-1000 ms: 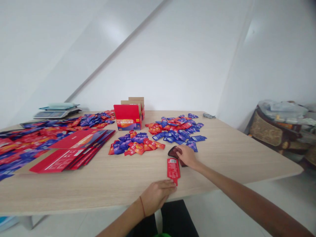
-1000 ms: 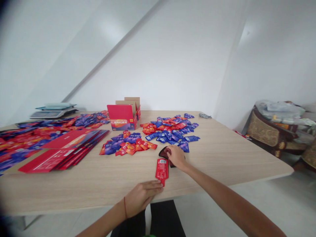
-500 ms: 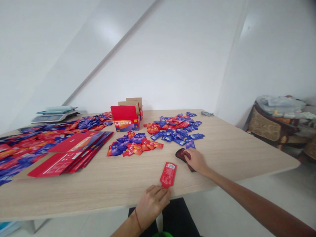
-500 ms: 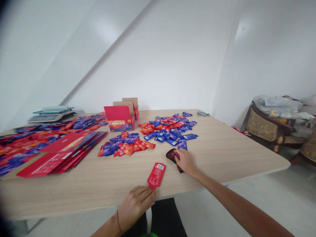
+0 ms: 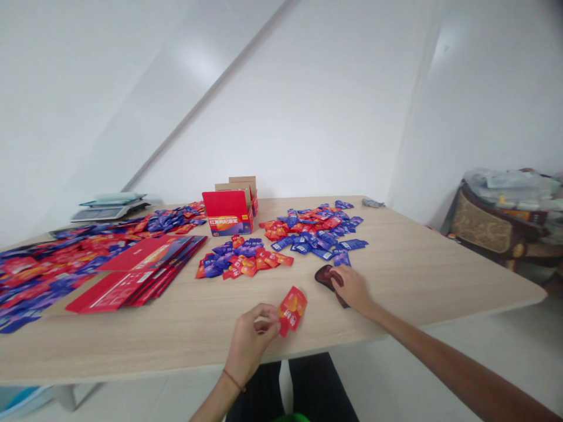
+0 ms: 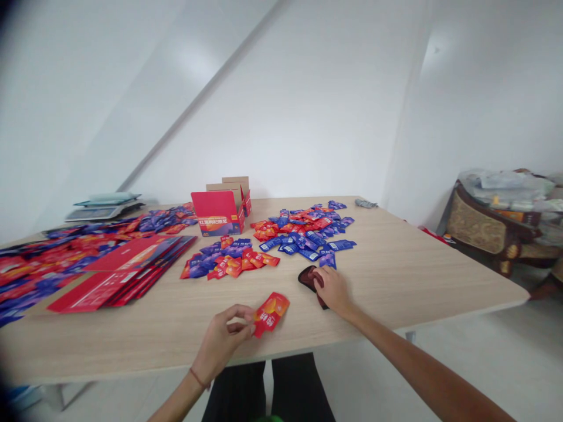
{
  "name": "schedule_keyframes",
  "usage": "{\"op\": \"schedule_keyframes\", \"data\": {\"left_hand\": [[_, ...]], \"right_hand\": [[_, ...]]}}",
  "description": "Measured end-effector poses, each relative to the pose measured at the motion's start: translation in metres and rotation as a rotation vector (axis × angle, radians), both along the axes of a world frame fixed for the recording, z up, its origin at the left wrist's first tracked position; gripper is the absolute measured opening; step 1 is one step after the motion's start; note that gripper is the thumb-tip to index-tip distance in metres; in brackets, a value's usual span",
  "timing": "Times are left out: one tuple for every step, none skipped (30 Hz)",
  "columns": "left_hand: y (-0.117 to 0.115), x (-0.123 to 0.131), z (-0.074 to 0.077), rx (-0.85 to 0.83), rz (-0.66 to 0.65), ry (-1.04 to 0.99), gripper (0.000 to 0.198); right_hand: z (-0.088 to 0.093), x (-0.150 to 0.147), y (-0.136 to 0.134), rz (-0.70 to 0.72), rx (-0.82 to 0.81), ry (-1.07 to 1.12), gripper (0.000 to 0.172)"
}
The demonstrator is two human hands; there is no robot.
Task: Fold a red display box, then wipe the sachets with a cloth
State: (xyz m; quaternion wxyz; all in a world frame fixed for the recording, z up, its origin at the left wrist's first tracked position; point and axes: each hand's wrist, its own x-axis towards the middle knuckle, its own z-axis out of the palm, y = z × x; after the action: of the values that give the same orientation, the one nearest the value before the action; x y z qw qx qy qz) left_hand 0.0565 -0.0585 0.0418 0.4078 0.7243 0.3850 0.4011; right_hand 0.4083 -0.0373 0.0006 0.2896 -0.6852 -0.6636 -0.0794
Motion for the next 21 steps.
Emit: {"op": "schedule_keyframes", "data": {"left_hand": [[0.005,0.000,-0.001,-0.051,-0.008,0.009,0.015],[0.009,0.001,-0.002,-0.080,-0.018,0.032,0.015],[0.011,0.001,-0.003,-0.082,-0.034,0.070,0.014],[0.012,0.001,-0.004,-0.052,-0.057,0.127,0.013],[0.012,0.001,-0.004,0.011,-0.088,0.199,0.014],[0.011,0.001,-0.003,0.103,-0.123,0.284,0.017],[0.009,0.000,-0.001,0.217,-0.158,0.380,0.019],[0.007,-0.002,0.001,0.341,-0.189,0.479,0.021],[0.004,-0.004,0.003,0.457,-0.216,0.569,0.021],[0.002,-0.007,0.004,0.554,-0.235,0.637,0.020],[0.000,-0.010,0.004,0.627,-0.249,0.676,0.020],[-0.001,-0.013,0.004,0.680,-0.263,0.684,0.020],[-0.002,-0.016,0.002,0.716,-0.279,0.666,0.021],[-0.002,-0.019,-0.001,0.742,-0.301,0.634,0.022],[-0.001,-0.022,-0.004,0.761,-0.324,0.595,0.024],[0.000,-0.024,-0.008,0.775,-0.346,0.560,0.025],[0.001,-0.026,-0.011,0.778,-0.364,0.528,0.026],[0.002,-0.027,-0.014,0.769,-0.376,0.501,0.028],[0.002,-0.028,-0.017,0.747,-0.383,0.474,0.029],[0.003,-0.028,-0.019,0.720,-0.383,0.445,0.029],[0.004,-0.029,-0.020,0.691,-0.381,0.418,0.030]], "right_hand": [[0.000,0.000,0.000,0.001,0.000,0.000,0.021],[0.000,0.000,0.000,0.002,-0.001,-0.001,0.021],[0.000,0.000,0.000,0.000,-0.001,-0.003,0.022],[0.000,0.000,0.000,-0.005,0.000,-0.005,0.022],[0.001,0.000,-0.001,-0.010,0.000,-0.009,0.023],[0.001,0.000,-0.001,-0.013,-0.001,-0.014,0.023],[0.001,0.000,-0.001,-0.014,-0.004,-0.019,0.023],[0.001,0.000,-0.001,-0.015,-0.008,-0.024,0.023],[0.001,0.000,-0.001,-0.016,-0.012,-0.026,0.022],[0.001,0.000,-0.001,-0.015,-0.016,-0.029,0.022],[0.001,0.000,-0.001,-0.016,-0.017,-0.030,0.022],[0.001,0.000,-0.001,-0.019,-0.018,-0.031,0.021],[0.003,0.000,0.000,-0.019,-0.023,-0.030,0.021],[0.004,-0.001,0.000,-0.019,-0.032,-0.024,0.020],[0.007,-0.002,0.001,-0.024,-0.039,-0.008,0.020],[0.012,-0.005,0.001,-0.033,-0.037,0.019,0.020],[0.017,-0.009,0.001,-0.040,-0.024,0.056,0.020],[0.024,-0.016,0.001,-0.037,0.002,0.098,0.020],[0.031,-0.025,-0.001,-0.022,0.041,0.142,0.020],[0.039,-0.036,-0.003,0.015,0.084,0.177,0.019],[0.046,-0.049,-0.006,0.079,0.118,0.201,0.019]]}}
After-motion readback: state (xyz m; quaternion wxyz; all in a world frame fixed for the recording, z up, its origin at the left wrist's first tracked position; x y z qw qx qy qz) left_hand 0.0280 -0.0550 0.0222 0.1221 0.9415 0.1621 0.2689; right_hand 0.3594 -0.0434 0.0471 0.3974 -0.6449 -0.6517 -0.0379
